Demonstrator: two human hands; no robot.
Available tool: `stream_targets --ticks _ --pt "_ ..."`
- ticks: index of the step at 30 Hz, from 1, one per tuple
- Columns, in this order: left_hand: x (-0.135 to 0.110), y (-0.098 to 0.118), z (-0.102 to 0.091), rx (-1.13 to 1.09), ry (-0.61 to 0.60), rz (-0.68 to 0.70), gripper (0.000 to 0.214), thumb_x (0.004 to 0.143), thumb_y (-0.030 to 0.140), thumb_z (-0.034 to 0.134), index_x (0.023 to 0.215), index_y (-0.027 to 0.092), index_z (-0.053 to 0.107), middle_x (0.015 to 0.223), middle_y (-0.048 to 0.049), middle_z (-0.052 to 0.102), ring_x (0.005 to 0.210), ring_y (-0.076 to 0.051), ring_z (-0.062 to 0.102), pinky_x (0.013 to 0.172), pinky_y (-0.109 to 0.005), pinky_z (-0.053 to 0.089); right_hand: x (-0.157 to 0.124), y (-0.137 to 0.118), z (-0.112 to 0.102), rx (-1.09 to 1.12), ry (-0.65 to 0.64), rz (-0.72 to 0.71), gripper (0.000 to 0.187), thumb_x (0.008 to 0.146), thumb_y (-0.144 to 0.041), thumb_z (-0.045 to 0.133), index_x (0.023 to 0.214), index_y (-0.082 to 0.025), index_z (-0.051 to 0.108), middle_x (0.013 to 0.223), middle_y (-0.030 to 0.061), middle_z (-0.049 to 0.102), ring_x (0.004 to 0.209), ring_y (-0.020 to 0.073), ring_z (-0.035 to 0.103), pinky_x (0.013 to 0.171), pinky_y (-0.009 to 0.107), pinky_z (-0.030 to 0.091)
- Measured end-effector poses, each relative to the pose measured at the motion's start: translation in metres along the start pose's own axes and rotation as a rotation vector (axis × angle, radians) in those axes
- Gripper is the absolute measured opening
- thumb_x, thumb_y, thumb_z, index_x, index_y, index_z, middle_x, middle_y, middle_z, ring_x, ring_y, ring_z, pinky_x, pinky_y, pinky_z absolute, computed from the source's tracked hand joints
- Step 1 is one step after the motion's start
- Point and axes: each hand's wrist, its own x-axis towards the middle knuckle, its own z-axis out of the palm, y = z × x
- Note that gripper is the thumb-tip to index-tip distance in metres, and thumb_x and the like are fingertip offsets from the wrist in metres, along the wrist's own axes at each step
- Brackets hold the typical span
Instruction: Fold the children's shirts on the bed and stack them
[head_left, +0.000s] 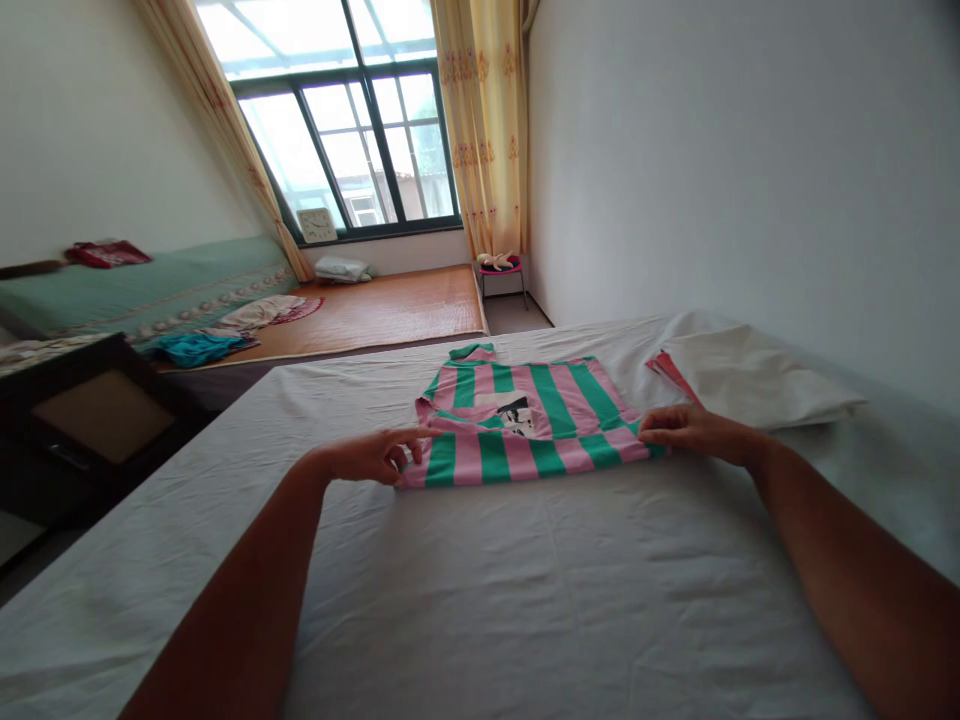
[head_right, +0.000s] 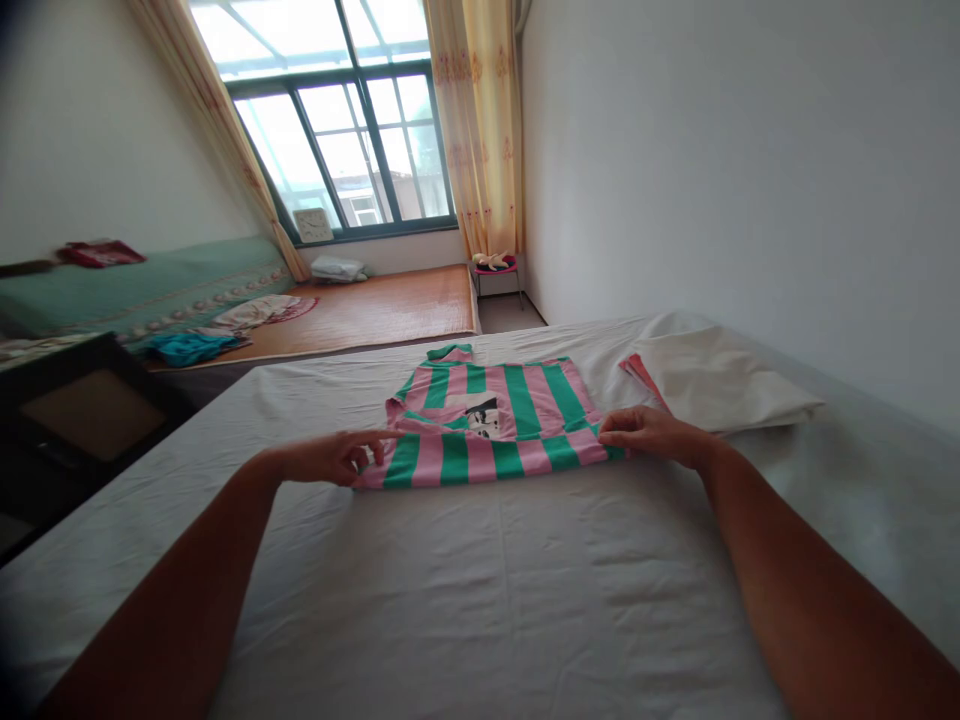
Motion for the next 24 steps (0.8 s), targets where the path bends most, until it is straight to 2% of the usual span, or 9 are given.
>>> stream_targets --ticks 4,6,9,11,12,14,17,21,24 --pt "-0.003 0.002 -0.005 0.089 -0.047 -0.053 0.068 0.061 0.030 0.075 0.127 0.030 0.057 0.091 -0.0008 0.066 0.071 -0.013 0.060 0.063 -0.019 0.048 0.000 0.005 -0.004 -0.109 -0.019 0.014 0.048 0.060 -0.064 0.067 0.080 -0.021 0.066 0.050 -0.0053 0.050 0.047 0.0101 0.042 0.047 0.023 0.032" --pt "0.002 0.001 -0.006 0.148 0.026 -0.052 0.052 0.066 0.037 0.073 0.116 0.028 0.066 0.086 -0.0009 0.069 0.074 -0.016 0.062 0.066 -0.022 0.049 0.002 0.003 -0.004 -0.237 0.076 0.006 0.045 0.067 -0.063 0.063 0.085 -0.022 0.066 0.049 -0.0042 0.052 0.047 0.0125 0.046 0.048 0.025 0.034" --pt "0.025 -0.006 0.001 0.263 0.408 0.017 0.034 0.078 0.042 0.061 0.106 0.025 0.071 0.098 -0.0048 0.070 0.088 -0.021 0.063 0.081 -0.028 0.048 0.011 0.000 0.002 -0.401 0.303 -0.108 0.038 0.079 -0.056 0.054 0.093 -0.023 0.067 0.078 0.0053 0.069 0.070 0.0203 0.061 0.064 0.032 0.045" --pt "0.046 -0.010 0.012 0.338 0.662 0.017 0.036 0.083 0.041 0.055 0.111 0.024 0.068 0.111 -0.0078 0.067 0.101 -0.024 0.060 0.092 -0.032 0.044 0.017 0.000 0.011 -0.473 0.350 -0.230 0.037 0.081 -0.050 0.053 0.103 -0.024 0.067 0.105 0.0093 0.068 0.096 0.0258 0.061 0.082 0.038 0.046" --pt "0.055 -0.011 0.018 0.372 0.735 -0.010 0.037 0.083 0.040 0.055 0.115 0.024 0.066 0.114 -0.0089 0.066 0.106 -0.025 0.058 0.095 -0.034 0.041 0.020 0.001 0.015 -0.503 0.335 -0.277 0.038 0.080 -0.048 0.054 0.107 -0.024 0.066 0.114 0.0096 0.066 0.105 0.0276 0.057 0.088 0.041 0.044" --pt "0.068 -0.012 0.030 0.434 0.783 -0.087 0.039 0.083 0.039 0.056 0.119 0.025 0.064 0.115 -0.0093 0.065 0.111 -0.027 0.055 0.099 -0.036 0.038 0.023 0.004 0.021 -0.553 0.292 -0.318 0.035 0.078 -0.044 0.058 0.105 -0.024 0.067 0.120 0.0091 0.063 0.114 0.0293 0.052 0.094 0.044 0.041" --pt "0.072 -0.008 0.042 0.445 0.786 -0.156 0.036 0.081 0.036 0.058 0.116 0.031 0.065 0.110 -0.0058 0.066 0.109 -0.027 0.055 0.098 -0.037 0.038 0.021 0.002 0.025 -0.568 0.278 -0.316 0.021 0.075 -0.039 0.061 0.087 -0.023 0.068 0.117 0.0073 0.064 0.113 0.0290 0.052 0.091 0.043 0.042" --pt "0.065 0.001 0.041 0.408 0.774 -0.091 0.033 0.079 0.025 0.056 0.109 0.033 0.068 0.103 -0.0026 0.065 0.096 -0.023 0.059 0.092 -0.033 0.043 0.015 -0.012 0.023 -0.488 0.295 -0.271 0.018 0.081 -0.037 0.054 0.091 -0.025 0.062 0.091 0.0046 0.069 0.087 0.0242 0.062 0.075 0.034 0.046" --pt "0.066 0.005 0.034 0.446 0.915 0.014 0.037 0.084 0.023 0.047 0.115 0.028 0.065 0.107 -0.0038 0.061 0.097 -0.021 0.058 0.092 -0.032 0.044 0.016 -0.018 0.024 -0.451 0.384 -0.229 0.021 0.086 -0.040 0.049 0.097 -0.025 0.058 0.081 0.0037 0.068 0.078 0.0236 0.064 0.068 0.032 0.045"
